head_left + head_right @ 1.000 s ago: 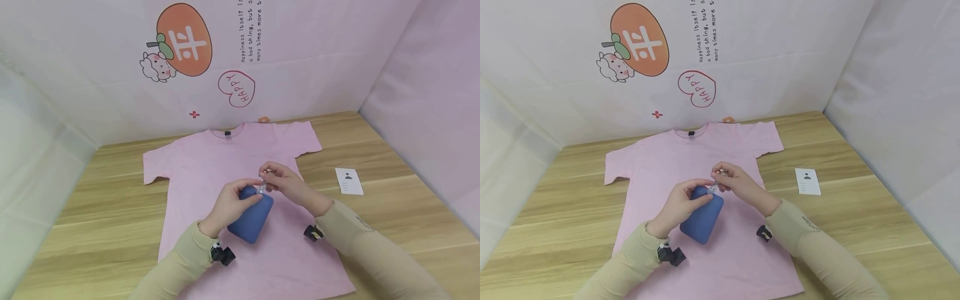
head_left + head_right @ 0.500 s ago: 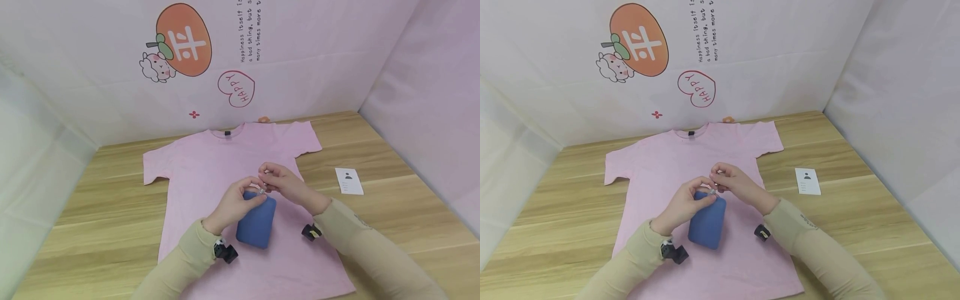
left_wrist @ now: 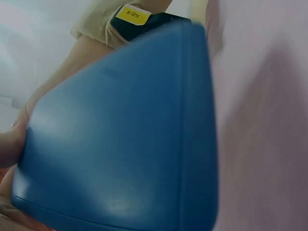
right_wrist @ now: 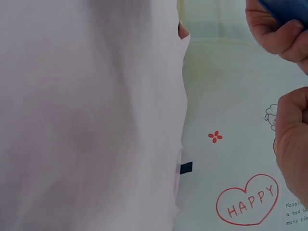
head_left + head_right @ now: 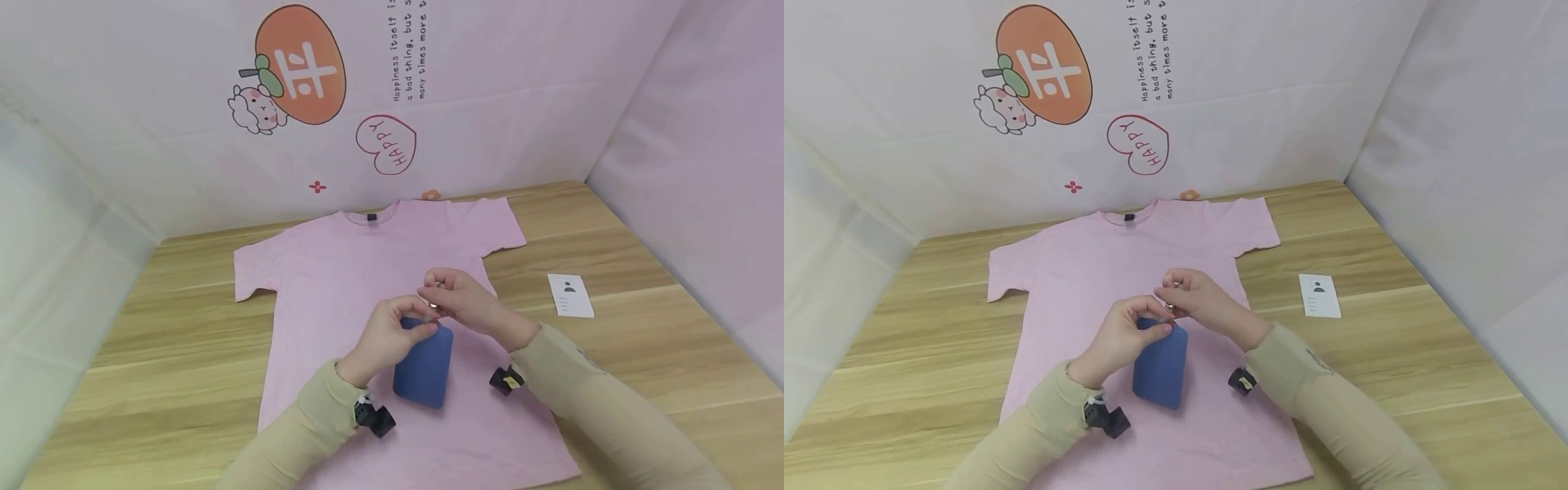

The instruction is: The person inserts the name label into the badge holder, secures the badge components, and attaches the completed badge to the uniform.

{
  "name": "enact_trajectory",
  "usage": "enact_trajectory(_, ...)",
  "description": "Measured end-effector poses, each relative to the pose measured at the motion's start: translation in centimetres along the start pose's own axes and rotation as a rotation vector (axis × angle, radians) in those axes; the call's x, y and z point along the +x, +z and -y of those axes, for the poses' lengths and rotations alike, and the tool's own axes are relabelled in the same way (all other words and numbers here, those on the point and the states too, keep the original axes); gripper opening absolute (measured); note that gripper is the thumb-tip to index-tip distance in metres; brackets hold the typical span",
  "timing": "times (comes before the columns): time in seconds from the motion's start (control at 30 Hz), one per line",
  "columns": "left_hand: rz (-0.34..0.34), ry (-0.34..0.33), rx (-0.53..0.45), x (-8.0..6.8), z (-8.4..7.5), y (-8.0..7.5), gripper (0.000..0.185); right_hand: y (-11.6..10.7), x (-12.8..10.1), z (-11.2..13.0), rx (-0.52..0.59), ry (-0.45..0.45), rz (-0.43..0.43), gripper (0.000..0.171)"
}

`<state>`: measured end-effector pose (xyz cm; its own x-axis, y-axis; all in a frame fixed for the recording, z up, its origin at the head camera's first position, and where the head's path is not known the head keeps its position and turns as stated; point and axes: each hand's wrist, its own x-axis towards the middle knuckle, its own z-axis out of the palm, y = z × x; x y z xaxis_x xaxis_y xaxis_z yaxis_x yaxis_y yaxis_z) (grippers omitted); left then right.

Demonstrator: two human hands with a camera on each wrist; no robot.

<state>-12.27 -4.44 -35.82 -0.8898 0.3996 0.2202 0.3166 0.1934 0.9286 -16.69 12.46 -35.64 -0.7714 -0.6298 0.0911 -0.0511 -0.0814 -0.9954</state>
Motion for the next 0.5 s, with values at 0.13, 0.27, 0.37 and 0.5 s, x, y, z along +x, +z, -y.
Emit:
enact_trajectory(0.13,-0.032,0.003,-0.05,-0.03,-0.1,0.35,0.007,0.1,0.13,-0.32,0.095,-0.009,0.043,0.019)
enact_trajectory(0.27,-0.066,-0.015,-0.076,-0.14,-0.24,0.63,0.006,0.2,0.06,-0.54,0.14,-0.014,0.065,0.019)
enact_trajectory(0.37,-0.084,-0.029,-0.093,-0.14,-0.21,0.76,0.006,0.34,0.05,-0.6,0.177,-0.009,0.076,0.02)
enact_trajectory(0.5,-0.091,-0.046,-0.12,-0.08,0.05,0.8,0.006,0.44,0.09,-0.85,0.214,-0.004,0.08,0.021)
